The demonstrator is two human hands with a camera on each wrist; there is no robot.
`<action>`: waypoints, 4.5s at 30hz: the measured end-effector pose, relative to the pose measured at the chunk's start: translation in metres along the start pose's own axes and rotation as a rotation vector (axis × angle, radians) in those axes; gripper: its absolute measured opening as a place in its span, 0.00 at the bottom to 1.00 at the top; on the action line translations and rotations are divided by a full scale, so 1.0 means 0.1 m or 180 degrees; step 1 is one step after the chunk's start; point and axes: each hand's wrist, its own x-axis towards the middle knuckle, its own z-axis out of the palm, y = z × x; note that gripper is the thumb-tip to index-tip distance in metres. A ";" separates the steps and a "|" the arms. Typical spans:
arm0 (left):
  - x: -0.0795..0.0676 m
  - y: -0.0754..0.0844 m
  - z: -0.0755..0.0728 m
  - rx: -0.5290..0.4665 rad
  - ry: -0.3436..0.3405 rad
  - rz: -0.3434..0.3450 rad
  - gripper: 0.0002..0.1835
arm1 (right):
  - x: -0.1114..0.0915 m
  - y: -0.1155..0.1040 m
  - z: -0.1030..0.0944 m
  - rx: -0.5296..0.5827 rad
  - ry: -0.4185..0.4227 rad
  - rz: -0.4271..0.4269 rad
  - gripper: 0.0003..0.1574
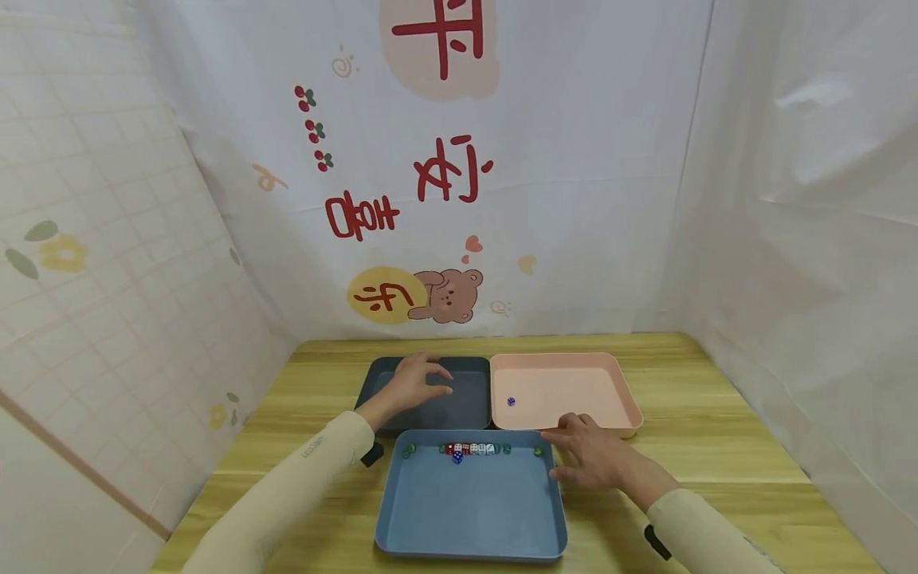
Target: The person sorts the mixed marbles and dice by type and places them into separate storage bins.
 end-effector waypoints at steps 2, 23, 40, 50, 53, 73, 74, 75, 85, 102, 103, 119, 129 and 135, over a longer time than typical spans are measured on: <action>-0.07 -0.03 -0.02 -0.0032 0.0029 0.0071 0.11 | 0.00 0.01 0.00 -0.0005 0.0006 -0.0007 0.40; -0.64 -0.31 0.11 -0.0534 -0.0072 0.0227 0.11 | 0.00 0.01 0.00 0.0028 0.0007 -0.0012 0.40; -0.75 -0.32 0.46 -0.0263 0.0013 0.0397 0.06 | -0.02 0.02 0.01 0.0010 0.0015 -0.0014 0.40; -0.78 -0.29 0.52 -0.0008 0.0017 0.0410 0.07 | 0.01 0.01 0.03 0.0024 0.0033 -0.0014 0.40; -0.78 -0.29 0.53 0.0094 0.0018 0.0392 0.07 | 0.01 0.01 0.04 0.0028 0.0034 -0.0017 0.40; -0.74 -0.29 0.57 0.0412 -0.0046 0.0448 0.06 | 0.01 0.00 0.02 0.0025 -0.0049 0.0079 0.41; -0.74 -0.29 0.57 0.0426 -0.0050 0.0452 0.06 | 0.01 0.00 0.02 0.0027 -0.0055 0.0082 0.41; -0.74 -0.30 0.57 0.0434 -0.0053 0.0453 0.06 | 0.01 0.01 0.02 0.0032 -0.0057 0.0084 0.41; -0.72 -0.32 0.58 0.0428 -0.0020 0.0476 0.04 | 0.00 0.00 0.01 0.0013 -0.0019 -0.0003 0.39; -0.56 -0.30 0.34 -0.0197 0.0063 0.0340 0.02 | 0.00 0.02 0.02 0.0011 0.0046 -0.0091 0.39; -0.55 -0.31 0.34 -0.0220 0.0068 0.0313 0.02 | 0.00 0.02 0.02 0.0018 0.0037 -0.0074 0.39; -0.22 -0.44 0.16 -0.0257 0.0457 -0.0228 0.03 | 0.00 0.02 0.03 0.0019 0.0012 -0.0023 0.40; 0.02 -0.59 0.17 -0.0377 0.0524 -0.0744 0.05 | 0.01 0.02 0.04 0.0012 0.0019 -0.0031 0.40; 0.05 -0.66 0.19 -0.0289 0.0500 -0.0842 0.03 | 0.02 0.02 0.04 0.0015 0.0050 -0.0032 0.40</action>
